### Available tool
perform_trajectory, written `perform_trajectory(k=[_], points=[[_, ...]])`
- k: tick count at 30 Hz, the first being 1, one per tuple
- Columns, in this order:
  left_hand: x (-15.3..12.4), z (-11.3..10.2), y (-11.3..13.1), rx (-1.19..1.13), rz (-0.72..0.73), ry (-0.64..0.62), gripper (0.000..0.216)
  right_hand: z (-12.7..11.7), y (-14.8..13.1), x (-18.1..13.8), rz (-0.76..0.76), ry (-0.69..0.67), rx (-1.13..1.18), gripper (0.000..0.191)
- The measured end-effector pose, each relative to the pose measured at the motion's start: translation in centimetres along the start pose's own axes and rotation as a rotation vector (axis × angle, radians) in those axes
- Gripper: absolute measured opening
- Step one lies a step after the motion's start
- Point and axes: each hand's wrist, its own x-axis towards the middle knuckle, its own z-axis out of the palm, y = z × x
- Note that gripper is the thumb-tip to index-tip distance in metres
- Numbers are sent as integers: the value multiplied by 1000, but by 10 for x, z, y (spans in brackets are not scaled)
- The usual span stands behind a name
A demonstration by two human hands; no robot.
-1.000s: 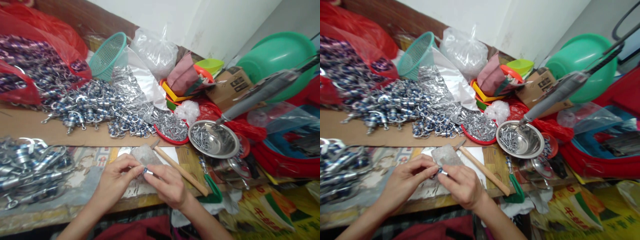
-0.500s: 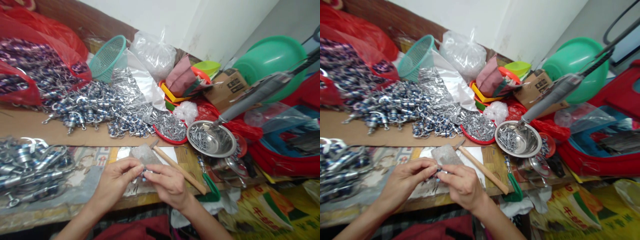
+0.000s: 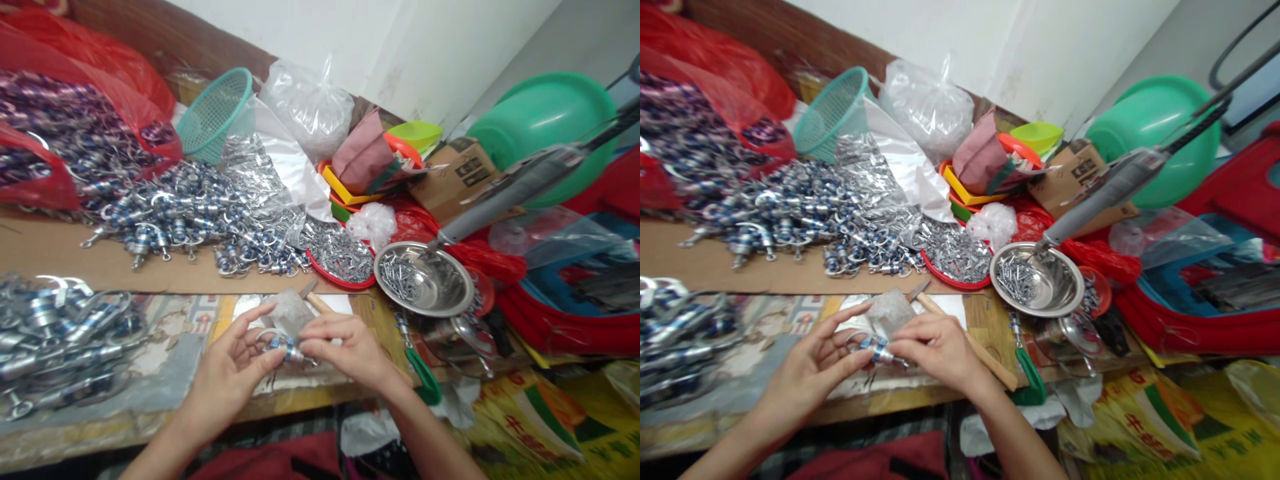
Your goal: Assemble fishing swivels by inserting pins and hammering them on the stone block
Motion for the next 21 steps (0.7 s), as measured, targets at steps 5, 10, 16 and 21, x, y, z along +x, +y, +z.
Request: perform_trajectory(k=[5,10,16,21], points=[[5,-2,1,-6,-86,-52,68,-31,56,52,241,197,-642,23],[7,0,1,-27,-122,-111,69,-38,90,81,326,121,-728,22],[15,-5,-5,-119,-159,-132,72,-50,89,79,321,197,-691,28],[18,-9,-4,-150,-175,-121,75,-29,48,38,225,160,-525,21]])
